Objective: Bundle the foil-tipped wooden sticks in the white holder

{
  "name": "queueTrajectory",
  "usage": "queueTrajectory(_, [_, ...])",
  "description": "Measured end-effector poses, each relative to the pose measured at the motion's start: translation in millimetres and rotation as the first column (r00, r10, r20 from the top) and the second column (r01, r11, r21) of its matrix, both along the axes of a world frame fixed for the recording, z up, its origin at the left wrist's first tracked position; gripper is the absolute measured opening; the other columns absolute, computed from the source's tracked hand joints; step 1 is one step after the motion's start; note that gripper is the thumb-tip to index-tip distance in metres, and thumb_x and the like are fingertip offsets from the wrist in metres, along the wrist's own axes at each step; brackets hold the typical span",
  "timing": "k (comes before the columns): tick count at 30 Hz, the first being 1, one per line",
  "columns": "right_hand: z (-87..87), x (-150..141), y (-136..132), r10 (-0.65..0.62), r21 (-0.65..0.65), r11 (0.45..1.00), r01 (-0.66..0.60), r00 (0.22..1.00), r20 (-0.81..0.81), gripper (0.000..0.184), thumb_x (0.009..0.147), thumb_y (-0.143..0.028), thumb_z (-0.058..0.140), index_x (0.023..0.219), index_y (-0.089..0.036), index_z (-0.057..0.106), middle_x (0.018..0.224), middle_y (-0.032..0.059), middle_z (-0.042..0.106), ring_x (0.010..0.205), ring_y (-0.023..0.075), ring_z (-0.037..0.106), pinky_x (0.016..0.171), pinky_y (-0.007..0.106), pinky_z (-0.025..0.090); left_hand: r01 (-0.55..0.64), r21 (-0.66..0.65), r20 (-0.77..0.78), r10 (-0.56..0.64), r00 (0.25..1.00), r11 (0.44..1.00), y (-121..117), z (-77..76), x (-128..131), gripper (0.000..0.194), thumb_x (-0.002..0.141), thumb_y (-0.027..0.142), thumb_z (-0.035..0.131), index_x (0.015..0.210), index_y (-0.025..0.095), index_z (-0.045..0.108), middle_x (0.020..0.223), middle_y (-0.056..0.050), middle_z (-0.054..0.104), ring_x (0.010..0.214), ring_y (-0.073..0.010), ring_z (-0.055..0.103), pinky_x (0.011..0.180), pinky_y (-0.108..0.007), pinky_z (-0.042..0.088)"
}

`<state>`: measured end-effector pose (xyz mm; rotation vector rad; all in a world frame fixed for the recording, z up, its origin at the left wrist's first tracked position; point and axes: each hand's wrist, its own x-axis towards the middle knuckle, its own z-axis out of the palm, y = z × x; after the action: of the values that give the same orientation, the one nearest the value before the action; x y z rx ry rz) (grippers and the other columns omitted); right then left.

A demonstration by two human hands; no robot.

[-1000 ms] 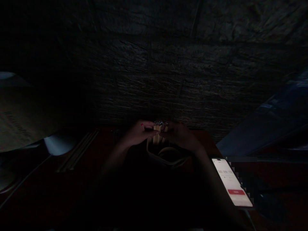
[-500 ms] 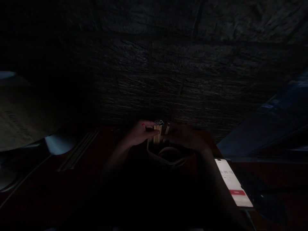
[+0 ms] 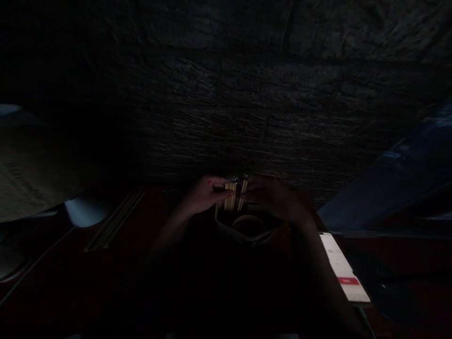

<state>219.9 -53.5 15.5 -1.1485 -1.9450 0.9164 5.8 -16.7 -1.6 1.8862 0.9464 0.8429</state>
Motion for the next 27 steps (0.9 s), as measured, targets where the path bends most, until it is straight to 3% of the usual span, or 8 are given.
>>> queueTrajectory(7, [-5.1,-4,0,-0.023,-0.036,0.999,0.023,1.000,0.022,0.041,0.080,-0.029,0.070,0.120,-0.023,0.062,0.094,0.0044,0.077,0.085,0.0207,0.073,0.069,0.027,0.054,-0.033,-0.017,-0.007,0.033,0.999,0.999,-4,6.9,2,0.019,0.079,0.023,0.068,0.095,0.014,0.074,0.099,-0.007,0.076,0.092,-0.0216,0.070,0.082,-0.031,0.052])
queueTrajectory(13, [-5.7,-4,1,-0.066,0.006,0.998,0.067,0.997,-0.029,0.034,0.081,-0.028,0.069,0.114,-0.023,0.064,0.096,0.0048,0.076,0.087,0.0213,0.073,0.070,0.028,0.055,-0.051,-0.010,-0.008,0.051,0.999,0.999,-4,6.9,2,0.021,0.079,0.023,0.067,0.097,0.014,0.074,0.102,-0.008,0.075,0.094,-0.0216,0.070,0.084,-0.032,0.052])
queueTrajectory(17, [-7.4,-7,0,-0.097,0.011,0.995,0.097,0.995,-0.002,0.039,0.083,-0.029,0.067,0.120,-0.023,0.059,0.092,0.0043,0.077,0.080,0.0209,0.073,0.066,0.029,0.054,-0.061,0.006,-0.040,0.061,0.997,0.998,-6,9.3,2,0.021,0.079,0.023,0.067,0.096,0.013,0.074,0.101,-0.009,0.075,0.092,-0.0223,0.069,0.082,-0.032,0.052])
queueTrajectory(27, [8.5,-3,-14,-0.130,0.032,0.991,0.130,0.991,-0.021,0.036,0.082,-0.025,0.067,0.117,-0.023,0.062,0.093,0.0041,0.077,0.083,0.0216,0.073,0.071,0.030,0.055,-0.045,0.022,0.001,0.045,0.999,0.999,-6,7.2,1,0.022,0.080,0.025,0.067,0.097,0.013,0.074,0.100,-0.008,0.076,0.090,-0.0214,0.070,0.081,-0.032,0.053])
